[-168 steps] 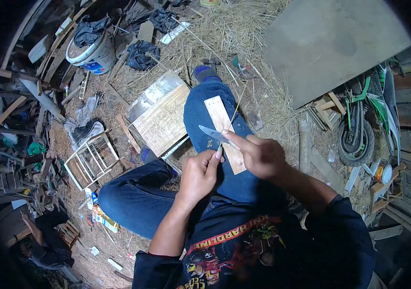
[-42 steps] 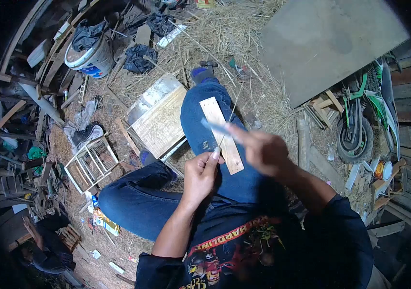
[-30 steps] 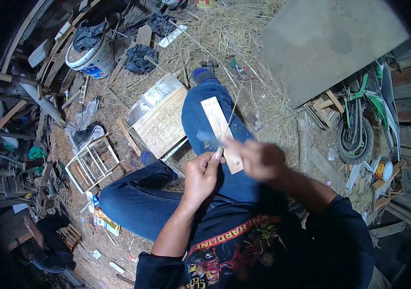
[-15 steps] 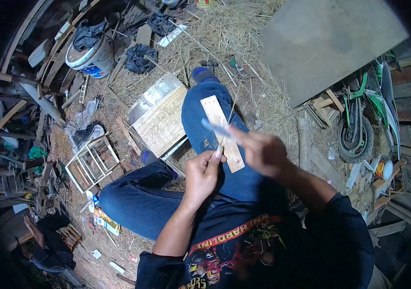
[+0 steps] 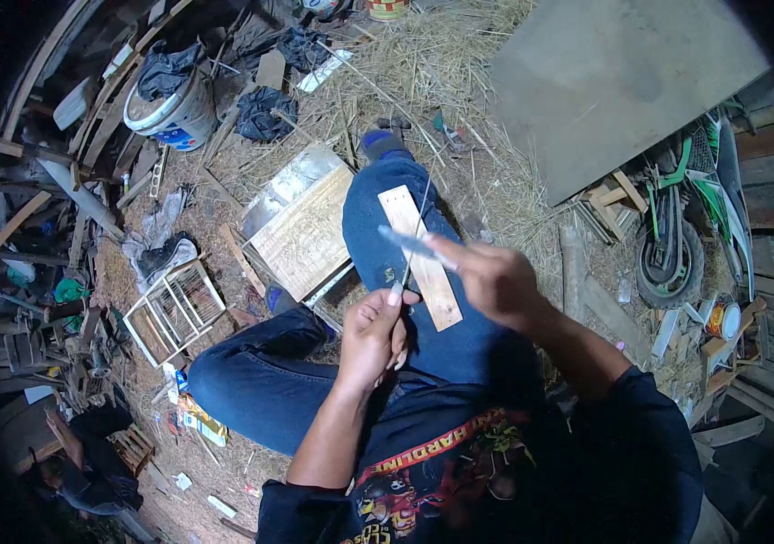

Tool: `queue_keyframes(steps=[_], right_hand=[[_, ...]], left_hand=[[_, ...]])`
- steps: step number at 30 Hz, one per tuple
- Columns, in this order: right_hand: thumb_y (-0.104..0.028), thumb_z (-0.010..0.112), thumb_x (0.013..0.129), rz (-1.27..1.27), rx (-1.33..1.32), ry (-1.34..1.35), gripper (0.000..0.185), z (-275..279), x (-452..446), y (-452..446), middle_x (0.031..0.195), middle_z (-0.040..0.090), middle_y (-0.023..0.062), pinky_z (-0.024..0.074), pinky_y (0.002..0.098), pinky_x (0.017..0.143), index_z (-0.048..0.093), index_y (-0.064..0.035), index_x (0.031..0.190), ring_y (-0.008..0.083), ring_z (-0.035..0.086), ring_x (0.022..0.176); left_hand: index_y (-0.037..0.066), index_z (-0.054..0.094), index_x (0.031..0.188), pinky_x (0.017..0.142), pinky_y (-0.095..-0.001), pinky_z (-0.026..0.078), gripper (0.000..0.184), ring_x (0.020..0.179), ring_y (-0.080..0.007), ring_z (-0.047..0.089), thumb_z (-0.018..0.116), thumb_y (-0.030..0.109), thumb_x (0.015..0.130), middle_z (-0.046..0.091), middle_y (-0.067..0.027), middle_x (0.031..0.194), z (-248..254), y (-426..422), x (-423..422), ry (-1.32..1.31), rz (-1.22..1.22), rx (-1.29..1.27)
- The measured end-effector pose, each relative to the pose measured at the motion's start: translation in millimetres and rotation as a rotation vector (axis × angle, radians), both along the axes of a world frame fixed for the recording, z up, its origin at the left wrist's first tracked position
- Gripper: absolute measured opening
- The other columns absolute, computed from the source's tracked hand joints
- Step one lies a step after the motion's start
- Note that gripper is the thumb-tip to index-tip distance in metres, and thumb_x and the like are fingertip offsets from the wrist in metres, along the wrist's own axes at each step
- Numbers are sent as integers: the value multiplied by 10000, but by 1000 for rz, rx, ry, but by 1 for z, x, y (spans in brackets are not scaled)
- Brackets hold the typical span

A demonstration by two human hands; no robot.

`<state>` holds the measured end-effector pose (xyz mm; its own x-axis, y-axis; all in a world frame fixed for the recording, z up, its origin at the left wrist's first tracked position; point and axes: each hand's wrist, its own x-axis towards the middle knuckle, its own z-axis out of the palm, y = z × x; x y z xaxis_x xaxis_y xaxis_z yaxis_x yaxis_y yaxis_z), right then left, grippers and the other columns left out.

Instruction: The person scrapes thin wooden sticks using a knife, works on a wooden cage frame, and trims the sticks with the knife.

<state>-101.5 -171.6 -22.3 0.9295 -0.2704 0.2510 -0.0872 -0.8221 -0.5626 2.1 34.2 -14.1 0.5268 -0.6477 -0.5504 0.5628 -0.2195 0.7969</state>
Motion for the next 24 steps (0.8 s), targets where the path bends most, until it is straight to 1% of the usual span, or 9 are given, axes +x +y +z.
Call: queue_keyframes(steps=[2, 6, 8, 11, 12, 13, 14, 16, 24], right_hand=[[-129, 621, 953, -13, -21, -66, 427, -2, 8, -11, 695, 584, 110, 511, 447, 521, 699, -190, 1368, 310, 627, 579], [-161, 620, 967, -38, 2, -47, 391, 0, 18, -22, 690, 606, 104, 519, 445, 515, 714, -206, 1343, 310, 655, 593], [-180, 629, 968, -25, -48, 20, 381, 7, 20, -23, 690, 614, 104, 521, 444, 511, 718, -221, 1337, 311, 658, 584], [-190, 633, 967, -14, -52, 26, 385, 13, 23, -24, 685, 612, 103, 521, 442, 502, 716, -229, 1341, 311, 653, 565], [-190, 633, 967, -14, -53, 27, 385, 15, 24, -25, 685, 612, 103, 521, 442, 502, 716, -229, 1341, 311, 653, 565], [-144, 640, 954, -24, -50, 47, 402, 17, 25, -27, 698, 618, 102, 520, 430, 518, 718, -215, 1341, 302, 657, 588], [-99, 648, 941, -35, -48, 67, 420, 17, 26, -27, 711, 624, 102, 519, 419, 533, 721, -200, 1342, 292, 661, 611], [-98, 648, 940, -32, -52, 51, 423, 15, 26, -28, 711, 626, 103, 520, 414, 532, 720, -202, 1344, 287, 664, 613], [-50, 609, 941, 47, -69, 107, 458, 16, 17, -14, 674, 591, 117, 507, 417, 501, 715, -215, 1355, 288, 635, 551]], left_hand=[[-35, 642, 1126, 376, -252, 379, 357, 329, -79, 362, 496, 291, 1133, 460, 5, 488, 6, 5, 1, 138, 27, -146], [-23, 620, 1065, 371, -253, 398, 339, 317, -80, 349, 474, 274, 1139, 447, -2, 474, 6, 14, -4, 269, 45, -187], [-11, 609, 1049, 372, -249, 394, 341, 320, -79, 355, 457, 280, 1145, 446, 1, 473, 4, 15, -4, 240, 28, -175], [-15, 638, 1052, 372, -241, 370, 343, 336, -70, 373, 496, 287, 1135, 460, 8, 481, 3, 14, -6, 138, -8, -116], [-18, 668, 1040, 371, -239, 354, 346, 349, -63, 389, 529, 288, 1123, 476, 12, 490, 2, 13, -8, 41, -13, -30], [-20, 699, 1028, 371, -236, 338, 348, 363, -56, 406, 562, 289, 1112, 492, 17, 499, 2, 12, -10, -54, -20, 55], [-20, 699, 1028, 371, -236, 338, 348, 363, -56, 406, 562, 289, 1112, 492, 17, 499, 4, 11, -10, -52, -23, 56], [-17, 749, 994, 373, -236, 318, 337, 387, -47, 435, 615, 277, 1088, 526, 19, 518, 9, 9, -11, -94, -1, 104], [-24, 769, 986, 403, -234, 306, 302, 427, -28, 427, 634, 230, 1078, 542, 31, 540, 3, 11, -15, -158, 47, 83]])
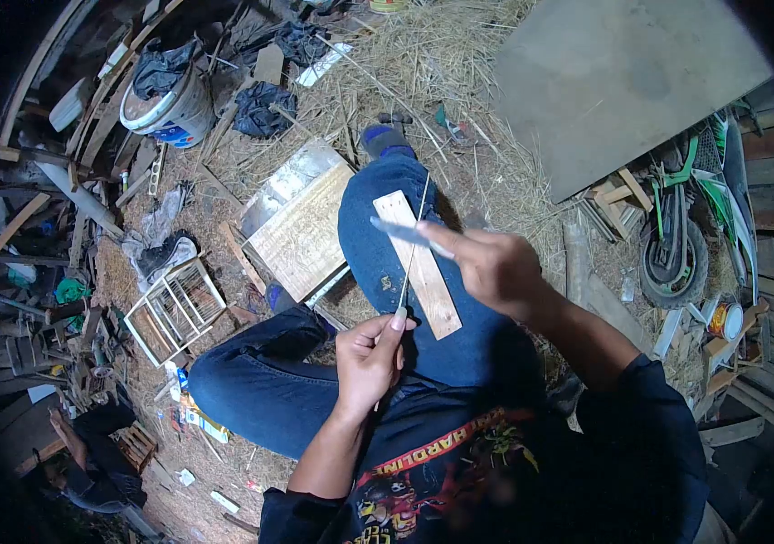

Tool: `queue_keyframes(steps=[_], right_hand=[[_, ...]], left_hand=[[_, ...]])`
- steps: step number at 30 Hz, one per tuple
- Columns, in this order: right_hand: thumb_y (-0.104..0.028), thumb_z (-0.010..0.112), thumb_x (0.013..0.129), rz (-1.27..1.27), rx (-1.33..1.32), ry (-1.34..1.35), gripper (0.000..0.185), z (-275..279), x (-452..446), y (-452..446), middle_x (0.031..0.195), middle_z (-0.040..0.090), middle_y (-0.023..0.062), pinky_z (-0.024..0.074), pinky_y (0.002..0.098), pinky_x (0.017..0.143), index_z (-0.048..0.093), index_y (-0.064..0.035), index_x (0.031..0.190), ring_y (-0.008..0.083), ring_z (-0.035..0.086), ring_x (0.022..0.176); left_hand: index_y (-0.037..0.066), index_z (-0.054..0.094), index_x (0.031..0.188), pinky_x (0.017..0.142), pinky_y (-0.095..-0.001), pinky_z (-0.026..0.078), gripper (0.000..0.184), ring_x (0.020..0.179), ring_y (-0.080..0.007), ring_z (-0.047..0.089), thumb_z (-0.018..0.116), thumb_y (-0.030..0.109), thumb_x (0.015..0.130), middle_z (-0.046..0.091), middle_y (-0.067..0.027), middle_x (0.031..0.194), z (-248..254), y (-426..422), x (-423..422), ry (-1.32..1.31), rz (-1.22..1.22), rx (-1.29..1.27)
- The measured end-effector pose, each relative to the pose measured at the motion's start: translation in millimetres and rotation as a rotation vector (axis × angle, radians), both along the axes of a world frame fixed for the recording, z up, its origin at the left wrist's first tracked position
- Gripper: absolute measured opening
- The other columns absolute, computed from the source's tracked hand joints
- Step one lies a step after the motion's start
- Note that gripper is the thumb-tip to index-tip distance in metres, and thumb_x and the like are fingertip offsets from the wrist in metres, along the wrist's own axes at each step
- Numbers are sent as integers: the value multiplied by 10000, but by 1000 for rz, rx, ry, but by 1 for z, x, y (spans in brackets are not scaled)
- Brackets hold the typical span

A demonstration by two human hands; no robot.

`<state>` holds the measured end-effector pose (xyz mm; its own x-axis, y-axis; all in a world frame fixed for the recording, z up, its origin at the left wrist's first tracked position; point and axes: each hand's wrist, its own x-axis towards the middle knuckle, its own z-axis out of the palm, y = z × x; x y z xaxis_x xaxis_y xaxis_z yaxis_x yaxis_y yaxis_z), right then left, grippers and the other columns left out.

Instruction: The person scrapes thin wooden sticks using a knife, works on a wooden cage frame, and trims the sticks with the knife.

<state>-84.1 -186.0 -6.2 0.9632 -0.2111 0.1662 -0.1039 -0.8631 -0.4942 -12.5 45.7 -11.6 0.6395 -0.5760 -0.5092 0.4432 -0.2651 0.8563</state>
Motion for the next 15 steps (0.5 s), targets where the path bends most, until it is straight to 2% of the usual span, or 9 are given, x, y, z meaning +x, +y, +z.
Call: queue_keyframes(steps=[2, 3, 5, 8, 9, 11, 13, 15], right_hand=[[-26, 582, 930, -55, 44, -182, 492, -13, 5, 0, 668, 583, 118, 504, 426, 499, 705, -210, 1369, 294, 618, 534], [-26, 582, 930, -51, 46, -184, 492, -9, 3, 3, 668, 583, 118, 504, 426, 499, 705, -210, 1369, 294, 618, 534], [-19, 577, 918, 23, 48, 22, 506, 1, -8, 10, 697, 617, 122, 513, 416, 515, 694, -188, 1381, 291, 636, 563], [-13, 573, 912, 3, 65, 4, 515, -2, -6, 7, 715, 634, 127, 521, 414, 525, 686, -172, 1388, 296, 655, 587], [-11, 564, 909, -36, 35, -109, 527, -14, -2, 4, 712, 631, 128, 522, 420, 522, 681, -177, 1396, 306, 663, 592], [-15, 558, 914, -40, 33, -77, 524, -10, -5, 6, 712, 633, 126, 522, 423, 521, 680, -178, 1397, 305, 661, 587], [-30, 558, 922, 1, 24, -2, 506, -5, -10, 13, 722, 641, 126, 524, 424, 521, 682, -168, 1393, 300, 659, 582], [-25, 559, 919, 4, -2, -5, 509, -5, -9, 8, 719, 638, 127, 521, 426, 515, 682, -165, 1393, 300, 654, 577]], left_hand=[[-30, 771, 986, 416, -232, 303, 296, 443, -21, 422, 638, 218, 1076, 538, 36, 545, 2, 0, 1, -39, 11, -6], [-32, 773, 990, 430, -234, 311, 288, 462, -20, 431, 641, 210, 1073, 540, 37, 551, 8, -1, 2, -67, -6, 30], [-33, 775, 993, 443, -236, 318, 280, 480, -19, 439, 643, 202, 1071, 542, 39, 558, 12, -1, 4, -98, -20, 69], [-31, 779, 995, 453, -248, 338, 265, 498, -27, 467, 654, 193, 1061, 562, 41, 576, 8, -2, 4, -179, -58, 96], [-34, 780, 990, 459, -260, 361, 258, 507, -32, 483, 665, 190, 1052, 576, 21, 574, 6, -2, 6, -196, -65, 112], [-36, 780, 985, 466, -273, 384, 252, 516, -38, 499, 676, 186, 1044, 591, 1, 573, 3, -1, 6, -216, -73, 125], [-46, 774, 975, 478, -292, 418, 238, 511, -58, 542, 686, 169, 1030, 608, -55, 565, 1, -2, 7, -529, -126, 114], [-44, 772, 971, 483, -297, 428, 227, 510, -69, 562, 687, 160, 1025, 609, -74, 565, 7, -4, 8, -565, -125, 120]])
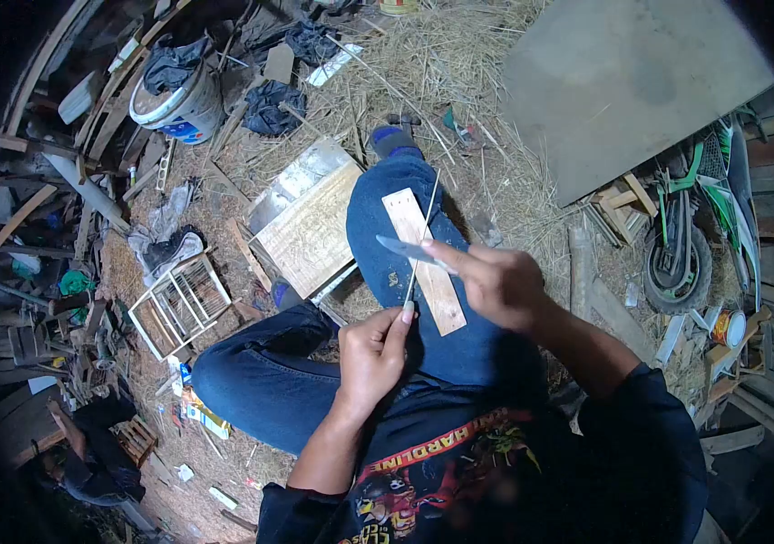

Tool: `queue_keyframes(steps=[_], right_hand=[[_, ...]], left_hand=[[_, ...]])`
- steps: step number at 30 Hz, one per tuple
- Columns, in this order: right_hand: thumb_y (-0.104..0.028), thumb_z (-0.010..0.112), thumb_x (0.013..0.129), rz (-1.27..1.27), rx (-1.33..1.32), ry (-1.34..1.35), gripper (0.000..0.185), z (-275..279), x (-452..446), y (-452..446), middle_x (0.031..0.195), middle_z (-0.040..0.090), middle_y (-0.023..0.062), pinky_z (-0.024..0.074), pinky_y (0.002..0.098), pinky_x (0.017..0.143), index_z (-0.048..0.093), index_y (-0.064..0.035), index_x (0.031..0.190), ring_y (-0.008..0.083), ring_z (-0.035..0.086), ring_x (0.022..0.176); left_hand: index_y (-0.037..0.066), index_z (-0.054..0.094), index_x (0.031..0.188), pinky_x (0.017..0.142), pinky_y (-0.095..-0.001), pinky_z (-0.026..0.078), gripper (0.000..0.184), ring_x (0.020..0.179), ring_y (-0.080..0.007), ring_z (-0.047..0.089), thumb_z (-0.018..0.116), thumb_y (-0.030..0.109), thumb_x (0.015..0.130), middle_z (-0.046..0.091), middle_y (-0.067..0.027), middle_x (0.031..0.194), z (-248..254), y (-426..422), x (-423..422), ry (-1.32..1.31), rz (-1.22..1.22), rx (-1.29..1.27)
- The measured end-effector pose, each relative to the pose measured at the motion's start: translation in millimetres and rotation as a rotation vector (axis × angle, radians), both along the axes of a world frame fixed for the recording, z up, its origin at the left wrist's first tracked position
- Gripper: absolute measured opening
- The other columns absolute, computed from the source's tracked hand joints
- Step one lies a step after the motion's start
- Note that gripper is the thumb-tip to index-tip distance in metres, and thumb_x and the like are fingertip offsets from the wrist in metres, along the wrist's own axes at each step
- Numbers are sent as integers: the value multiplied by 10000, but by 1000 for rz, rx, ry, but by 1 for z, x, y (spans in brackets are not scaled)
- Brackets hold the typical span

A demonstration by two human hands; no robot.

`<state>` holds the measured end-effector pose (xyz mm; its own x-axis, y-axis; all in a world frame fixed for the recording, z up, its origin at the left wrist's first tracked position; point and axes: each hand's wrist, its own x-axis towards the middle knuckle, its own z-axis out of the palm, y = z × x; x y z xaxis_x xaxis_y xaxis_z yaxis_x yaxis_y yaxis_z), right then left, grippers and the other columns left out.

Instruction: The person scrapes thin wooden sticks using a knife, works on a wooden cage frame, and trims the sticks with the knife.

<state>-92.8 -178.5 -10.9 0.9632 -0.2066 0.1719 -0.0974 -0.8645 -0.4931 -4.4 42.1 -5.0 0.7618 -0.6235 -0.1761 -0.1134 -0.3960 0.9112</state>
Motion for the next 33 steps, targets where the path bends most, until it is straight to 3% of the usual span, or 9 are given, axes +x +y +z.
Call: queue_keyframes(steps=[3, 5, 9, 10, 14, 17, 23, 25, 33], right_hand=[[-16, 563, 911, -31, -34, -119, 515, -11, 8, -9, 683, 614, 116, 506, 433, 494, 691, -171, 1385, 286, 635, 550], [-38, 568, 907, -61, -15, -214, 539, -9, 12, -11, 646, 547, 78, 508, 437, 470, 689, -255, 1386, 279, 603, 508], [-62, 575, 914, 12, 4, -124, 516, -9, 4, 0, 652, 566, 82, 512, 429, 473, 690, -241, 1383, 280, 603, 512], [-18, 542, 926, -14, -42, -105, 479, -12, 9, -9, 699, 628, 129, 502, 416, 492, 705, -133, 1361, 264, 641, 555], [-37, 548, 932, -24, -10, -106, 461, -8, 10, -8, 716, 640, 133, 517, 418, 514, 704, -122, 1358, 282, 662, 593], [-60, 563, 936, 82, 54, -70, 455, 2, 3, 2, 734, 659, 137, 525, 412, 523, 695, -122, 1367, 290, 668, 604], [-37, 576, 918, -87, -18, -144, 464, -6, 14, -9, 714, 647, 129, 533, 424, 539, 712, -148, 1348, 298, 668, 598], [-22, 565, 913, -13, 29, 10, 472, 5, 7, 0, 716, 650, 135, 532, 431, 538, 711, -141, 1346, 304, 665, 597], [-20, 546, 924, 58, 73, -72, 474, -2, 6, 10, 712, 646, 136, 523, 420, 526, 710, -140, 1352, 303, 649, 579]], left_hand=[[-37, 772, 963, 486, -303, 434, 210, 505, -88, 589, 687, 146, 1020, 609, -88, 563, 9, 1, 2, -45, -22, 32], [-32, 773, 959, 483, -303, 431, 204, 501, -95, 596, 685, 141, 1020, 608, -83, 561, 12, 0, 4, -75, -39, 50], [-55, 756, 942, 501, -292, 415, 228, 546, -65, 531, 685, 146, 1023, 583, -61, 574, 18, 0, 6, -26, -40, 82], [-81, 744, 948, 516, -281, 399, 254, 589, -36, 468, 690, 154, 1026, 559, -33, 588, 18, 2, 7, 53, -39, 99], [-80, 745, 949, 507, -283, 388, 256, 576, -42, 463, 687, 156, 1029, 548, -19, 580, 17, 2, 7, 15, -30, 56], [-31, 756, 910, 500, -308, 437, 213, 510, -86, 568, 683, 138, 1017, 615, -96, 572, 17, 3, 9, -33, -40, 78], [-45, 760, 940, 528, -307, 458, 199, 533, -107, 594, 702, 134, 1005, 642, -128, 616, 19, 17, 6, -16, -63, 81], [-49, 764, 958, 554, -301, 475, 196, 564, -105, 608, 709, 134, 1002, 666, -144, 649, 20, 24, 0, -11, -34, 102], [-50, 772, 965, 548, -283, 458, 281, 580, -84, 576, 672, 201, 1042, 668, -59, 640, 11, 28, 0, 225, 6, 56]])
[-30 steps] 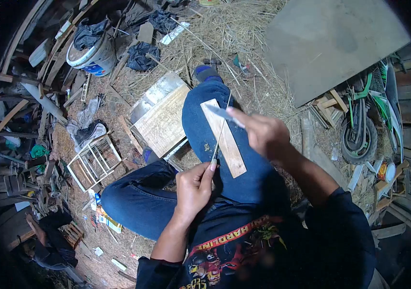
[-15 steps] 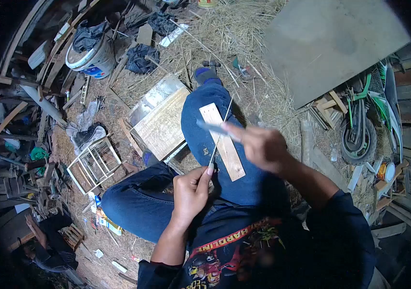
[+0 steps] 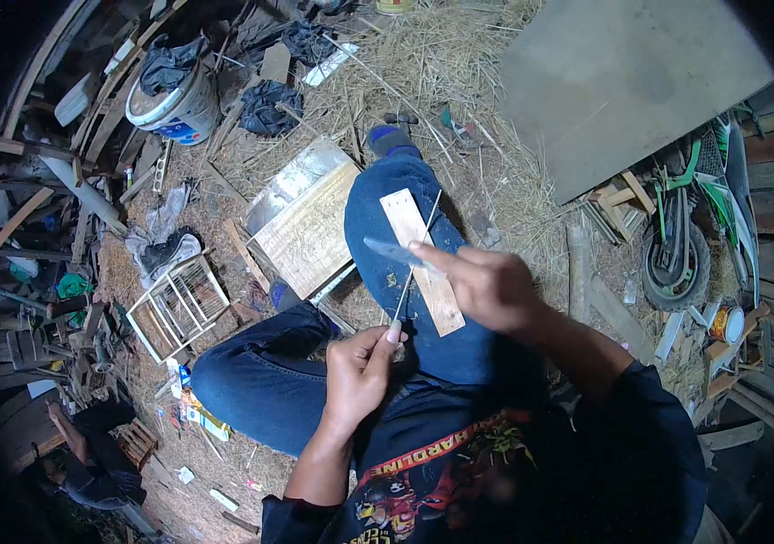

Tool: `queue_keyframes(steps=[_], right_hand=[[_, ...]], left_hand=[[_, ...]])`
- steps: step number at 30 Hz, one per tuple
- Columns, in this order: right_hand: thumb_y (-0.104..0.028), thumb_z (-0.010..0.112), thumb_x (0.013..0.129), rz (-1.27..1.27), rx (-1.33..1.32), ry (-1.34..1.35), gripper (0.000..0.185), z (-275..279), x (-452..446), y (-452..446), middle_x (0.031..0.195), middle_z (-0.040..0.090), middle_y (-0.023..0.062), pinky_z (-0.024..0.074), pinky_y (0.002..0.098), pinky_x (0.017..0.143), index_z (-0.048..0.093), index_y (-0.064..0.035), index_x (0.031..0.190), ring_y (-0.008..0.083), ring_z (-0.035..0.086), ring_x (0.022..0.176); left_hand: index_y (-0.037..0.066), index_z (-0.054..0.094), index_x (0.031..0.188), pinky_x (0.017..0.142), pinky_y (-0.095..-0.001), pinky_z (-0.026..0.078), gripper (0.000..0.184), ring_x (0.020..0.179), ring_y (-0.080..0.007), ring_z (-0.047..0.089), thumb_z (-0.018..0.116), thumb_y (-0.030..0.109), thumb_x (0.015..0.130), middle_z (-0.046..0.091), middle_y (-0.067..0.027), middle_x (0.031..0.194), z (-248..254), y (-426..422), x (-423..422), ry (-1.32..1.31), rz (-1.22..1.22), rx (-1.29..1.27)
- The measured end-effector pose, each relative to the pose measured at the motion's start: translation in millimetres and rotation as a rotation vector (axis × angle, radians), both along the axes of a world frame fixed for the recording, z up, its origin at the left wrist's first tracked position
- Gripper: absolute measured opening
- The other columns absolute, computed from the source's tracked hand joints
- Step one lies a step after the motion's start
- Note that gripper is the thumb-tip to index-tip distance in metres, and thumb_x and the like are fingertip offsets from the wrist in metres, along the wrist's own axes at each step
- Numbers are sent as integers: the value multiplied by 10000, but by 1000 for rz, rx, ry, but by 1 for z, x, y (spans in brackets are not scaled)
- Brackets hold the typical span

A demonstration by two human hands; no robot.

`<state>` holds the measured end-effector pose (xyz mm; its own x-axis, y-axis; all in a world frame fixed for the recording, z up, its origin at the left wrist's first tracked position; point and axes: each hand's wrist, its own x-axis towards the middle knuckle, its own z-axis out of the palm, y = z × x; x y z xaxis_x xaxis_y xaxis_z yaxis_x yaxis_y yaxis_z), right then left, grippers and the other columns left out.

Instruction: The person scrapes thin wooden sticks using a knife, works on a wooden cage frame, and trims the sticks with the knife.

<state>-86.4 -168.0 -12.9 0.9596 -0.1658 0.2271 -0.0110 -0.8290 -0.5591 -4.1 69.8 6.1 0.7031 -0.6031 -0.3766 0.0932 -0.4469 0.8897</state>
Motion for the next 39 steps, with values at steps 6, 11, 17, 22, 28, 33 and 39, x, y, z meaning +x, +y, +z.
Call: queue_keyframes(steps=[6, 11, 17, 22, 28, 33, 39], right_hand=[[28, 565, 876, -42, 8, -32, 531, -1, -2, -4, 740, 658, 130, 514, 413, 517, 713, -153, 1353, 286, 647, 564], [39, 589, 864, -170, -62, -61, 566, -5, 7, -10, 672, 579, 100, 497, 410, 514, 717, -195, 1364, 283, 608, 549], [-46, 579, 928, -100, -63, -9, 465, 6, 4, -12, 690, 595, 107, 494, 417, 511, 714, -175, 1354, 284, 619, 564], [-32, 563, 924, -115, -96, 83, 495, 5, -4, -2, 662, 590, 109, 505, 435, 513, 693, -171, 1381, 293, 623, 550], [-29, 553, 929, -138, -52, -9, 503, -16, 2, -8, 678, 600, 119, 506, 432, 515, 686, -180, 1390, 298, 632, 558], [-18, 550, 922, -93, -50, 95, 505, 3, -1, -2, 704, 607, 114, 511, 427, 523, 682, -152, 1391, 299, 630, 570], [4, 550, 901, -5, 2, 55, 549, 4, -9, 14, 683, 589, 121, 506, 429, 521, 658, -137, 1421, 296, 621, 559]], left_hand=[[-42, 752, 945, 441, -250, 326, 350, 464, -27, 425, 613, 245, 1088, 545, 22, 546, 3, 4, 4, 307, 37, -23], [-19, 709, 939, 368, -242, 318, 375, 370, -56, 395, 571, 287, 1106, 470, 29, 499, -7, 6, 11, 525, 50, -131], [-23, 716, 935, 374, -241, 318, 369, 377, -49, 400, 584, 278, 1101, 480, 32, 500, -16, 8, 10, 506, 55, -141], [-22, 727, 927, 373, -241, 294, 352, 378, -43, 397, 600, 261, 1094, 479, 38, 497, -9, 7, 11, 454, 32, -153], [-17, 727, 916, 374, -240, 273, 348, 377, -39, 388, 602, 255, 1092, 474, 41, 492, -12, 8, 14, 499, 58, -162], [-15, 722, 913, 379, -237, 271, 347, 380, -37, 382, 602, 256, 1092, 473, 42, 494, -7, 5, 14, 449, 65, -134], [-16, 723, 918, 385, -241, 265, 344, 394, -35, 382, 606, 259, 1090, 476, 47, 512, -7, 3, 13, 458, 75, -138]])
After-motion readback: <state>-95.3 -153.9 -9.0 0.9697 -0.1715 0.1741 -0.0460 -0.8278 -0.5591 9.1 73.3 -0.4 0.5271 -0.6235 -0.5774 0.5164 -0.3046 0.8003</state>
